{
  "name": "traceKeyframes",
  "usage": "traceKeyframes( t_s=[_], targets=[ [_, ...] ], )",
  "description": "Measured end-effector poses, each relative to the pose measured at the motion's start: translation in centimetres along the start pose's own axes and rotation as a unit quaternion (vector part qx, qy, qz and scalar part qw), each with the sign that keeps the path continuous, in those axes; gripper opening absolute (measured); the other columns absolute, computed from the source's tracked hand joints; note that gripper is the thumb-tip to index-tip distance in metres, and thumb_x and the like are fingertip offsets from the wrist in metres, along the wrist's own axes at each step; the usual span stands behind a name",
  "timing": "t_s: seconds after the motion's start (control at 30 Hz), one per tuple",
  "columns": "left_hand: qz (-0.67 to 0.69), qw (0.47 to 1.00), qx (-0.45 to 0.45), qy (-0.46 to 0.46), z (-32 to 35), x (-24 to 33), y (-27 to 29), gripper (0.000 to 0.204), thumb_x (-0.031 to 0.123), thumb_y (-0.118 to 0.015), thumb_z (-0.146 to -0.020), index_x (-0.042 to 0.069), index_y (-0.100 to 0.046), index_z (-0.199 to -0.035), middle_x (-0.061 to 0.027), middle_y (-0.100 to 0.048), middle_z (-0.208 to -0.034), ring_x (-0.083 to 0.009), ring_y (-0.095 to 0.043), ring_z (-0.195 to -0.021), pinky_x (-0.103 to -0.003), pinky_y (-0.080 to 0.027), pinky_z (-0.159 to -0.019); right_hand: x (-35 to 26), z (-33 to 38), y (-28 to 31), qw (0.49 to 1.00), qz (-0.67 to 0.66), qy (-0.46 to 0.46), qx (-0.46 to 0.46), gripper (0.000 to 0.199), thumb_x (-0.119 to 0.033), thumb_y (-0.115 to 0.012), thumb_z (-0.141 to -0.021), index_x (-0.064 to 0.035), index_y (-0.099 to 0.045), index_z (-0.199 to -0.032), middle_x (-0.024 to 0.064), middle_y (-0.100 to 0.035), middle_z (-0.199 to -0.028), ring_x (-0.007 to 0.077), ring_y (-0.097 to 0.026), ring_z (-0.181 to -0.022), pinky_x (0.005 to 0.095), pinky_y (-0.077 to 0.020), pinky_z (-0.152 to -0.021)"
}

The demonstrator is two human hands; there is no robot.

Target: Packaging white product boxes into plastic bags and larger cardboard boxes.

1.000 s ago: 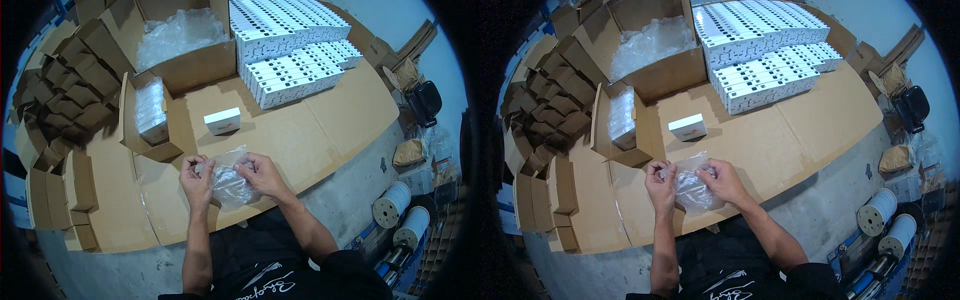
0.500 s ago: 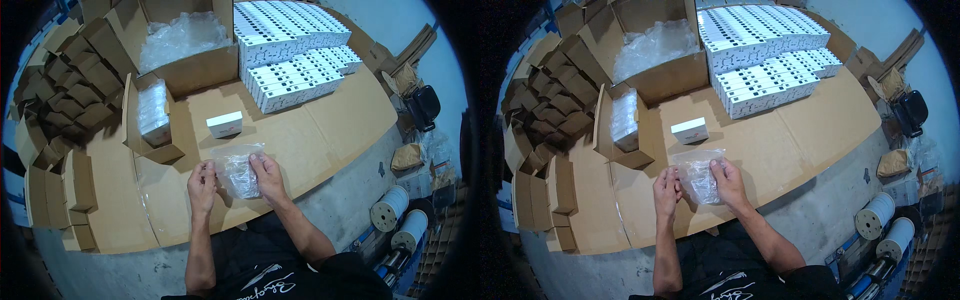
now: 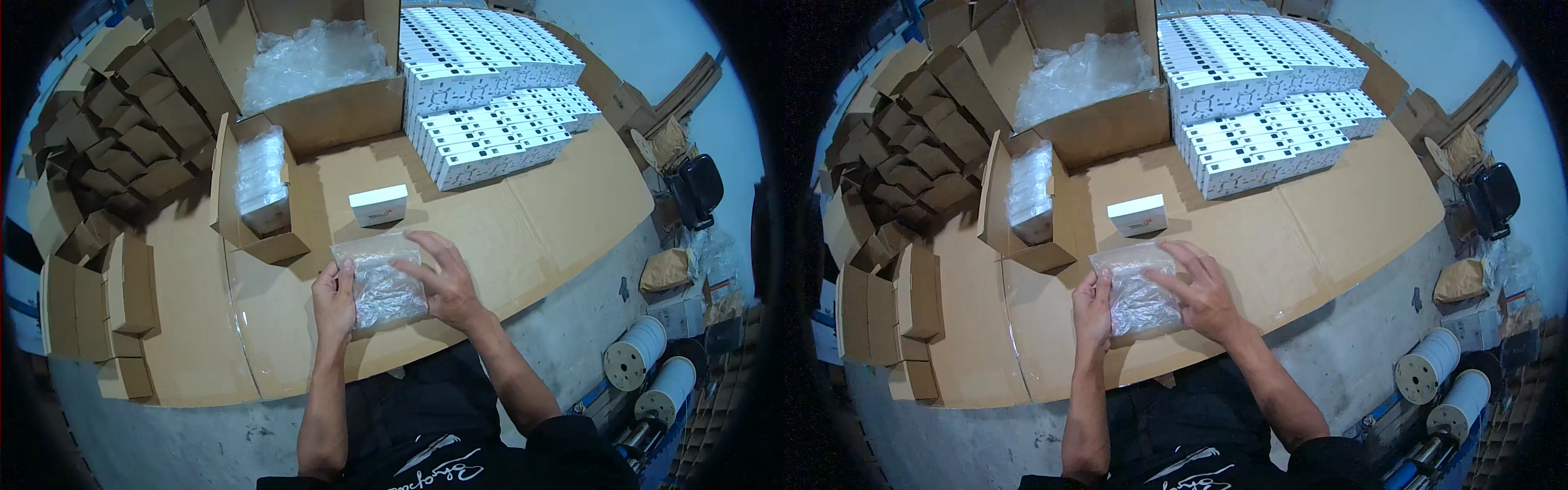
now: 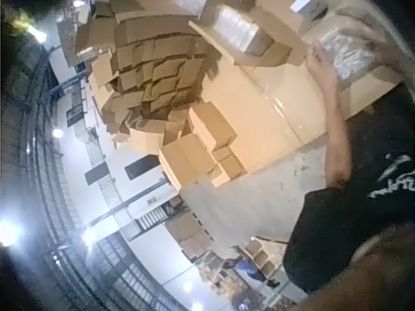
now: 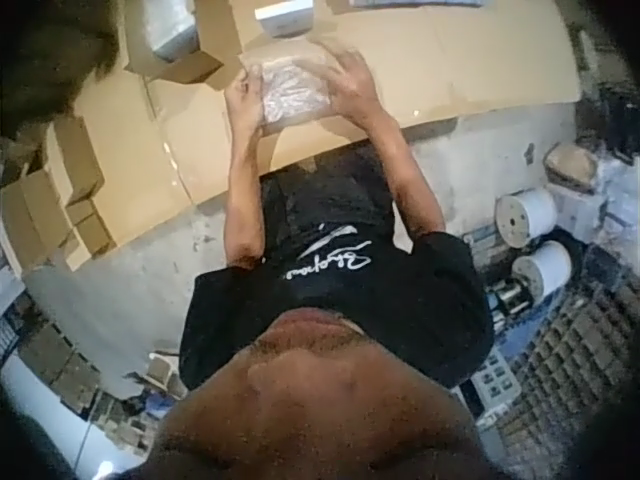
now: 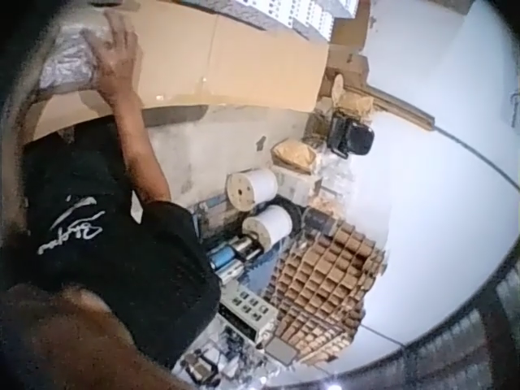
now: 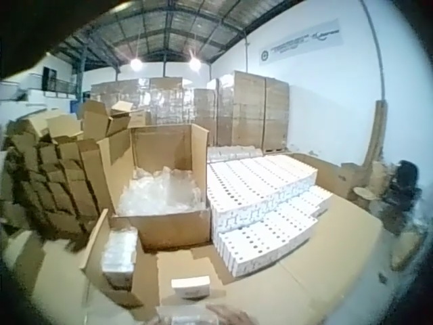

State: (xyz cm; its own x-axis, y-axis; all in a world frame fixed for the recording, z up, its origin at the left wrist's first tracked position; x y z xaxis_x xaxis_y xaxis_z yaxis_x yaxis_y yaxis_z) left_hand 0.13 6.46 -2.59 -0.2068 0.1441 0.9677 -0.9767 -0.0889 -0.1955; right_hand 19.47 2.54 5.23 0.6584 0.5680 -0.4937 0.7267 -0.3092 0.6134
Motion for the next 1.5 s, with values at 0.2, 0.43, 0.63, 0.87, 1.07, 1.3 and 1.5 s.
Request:
traceKeyframes(
  t_s=[0.2,0.43,0.63,0.87,1.07,1.3,1.5],
  targets=[
    [0.001,1.0,-0.018,-0.001,0.1,0.4,2.3,0.023,0.024,-0.055,-0.107,0.002,-0.06,-0.106,0.0017,-0.057,-0.079,-0.0055,-0.048,-0.067,-0.024,-0.042,-0.061,1.6,-0.3,0.8,0.997,-0.064,-0.038,0.026,0.027,-0.003,-0.07,-0.075,-0.0078,-0.073,-0.101,0.0123,-0.069,-0.114,0.0347,-0.06,-0.115,0.0438,-0.0464,-0.101],
    [-0.048,0.965,-0.146,-0.213,2.1,3.7,-1.1,0.113,0.067,-0.082,-0.074,-0.004,-0.037,-0.149,-0.0143,-0.055,-0.139,-0.0253,-0.06,-0.119,-0.038,-0.044,-0.107,1.8,1.9,-1.1,0.922,-0.229,-0.306,0.062,0.015,-0.01,-0.057,-0.101,0.0003,-0.068,-0.104,0.01,-0.061,-0.062,0.0213,-0.059,-0.052,0.0312,-0.0486,-0.055],
    [-0.063,0.983,-0.166,0.035,2.2,1.3,-1.4,0.036,0.014,-0.08,-0.089,-0.003,-0.066,-0.117,-0.0074,-0.071,-0.104,-0.0136,-0.067,-0.092,-0.029,-0.054,-0.084,2.0,2.4,-2.3,0.93,-0.262,-0.256,0.014,0.017,-0.013,-0.059,-0.101,0.0028,-0.065,-0.1,0.0102,-0.063,-0.068,0.0134,-0.06,-0.062,0.0328,-0.0486,-0.06],
    [-0.086,0.987,-0.136,0.014,2.4,1.7,-1.3,0.016,0.005,-0.078,-0.089,-0.001,-0.069,-0.1,-0.0051,-0.072,-0.092,-0.0107,-0.066,-0.083,-0.026,-0.054,-0.075,4.2,1.7,-0.3,0.906,-0.243,-0.303,0.168,0.019,-0.006,-0.067,-0.095,-0.0012,-0.062,-0.112,0.0087,-0.065,-0.096,0.0162,-0.063,-0.084,0.0314,-0.0517,-0.074],
    [-0.09,0.987,-0.135,-0.008,2.4,1.2,-1.0,0.019,0.006,-0.08,-0.087,-0.001,-0.068,-0.101,-0.0053,-0.072,-0.093,-0.0113,-0.067,-0.083,-0.026,-0.055,-0.074,-2.3,-3.6,2.2,0.995,0.045,-0.015,0.088,0.029,-0.004,-0.077,-0.078,-0.0062,-0.068,-0.106,0.0113,-0.061,-0.109,0.0301,-0.059,-0.099,0.0412,-0.0481,-0.084],
    [-0.101,0.986,-0.133,0.008,2.4,1.1,-1.2,0.021,0.007,-0.08,-0.087,-0.001,-0.068,-0.103,-0.0061,-0.073,-0.093,-0.012,-0.068,-0.085,-0.027,-0.055,-0.076,-1.5,-3.5,0.9,0.994,0.08,0.033,0.066,0.026,-0.003,-0.083,-0.072,-0.0066,-0.071,-0.095,0.0089,-0.063,-0.103,0.0273,-0.06,-0.093,0.0397,-0.0493,-0.082],
    [-0.147,0.982,-0.118,-0.01,2.2,0.9,-1.1,0.026,0.008,-0.082,-0.083,-0.002,-0.067,-0.102,-0.0063,-0.073,-0.091,-0.0101,-0.066,-0.081,-0.026,-0.054,-0.073,-1.2,-4.7,0.3,0.989,0.037,0.124,-0.073,0.017,-0.002,-0.075,-0.079,-0.0064,-0.066,-0.093,0.0099,-0.063,-0.093,0.0265,-0.062,-0.087,0.0393,-0.0486,-0.078]
  ],
)
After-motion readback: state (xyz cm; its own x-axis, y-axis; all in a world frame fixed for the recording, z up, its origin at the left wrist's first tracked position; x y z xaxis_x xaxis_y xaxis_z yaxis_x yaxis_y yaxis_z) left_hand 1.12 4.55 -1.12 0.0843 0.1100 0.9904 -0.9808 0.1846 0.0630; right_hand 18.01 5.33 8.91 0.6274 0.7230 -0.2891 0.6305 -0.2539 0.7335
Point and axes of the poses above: each hand's wrist, its own z-axis away from the middle knuckle, its own y-axis out of the back of the hand, x = y × z, the point moved 6 cm from there along -z, towards the middle knuckle
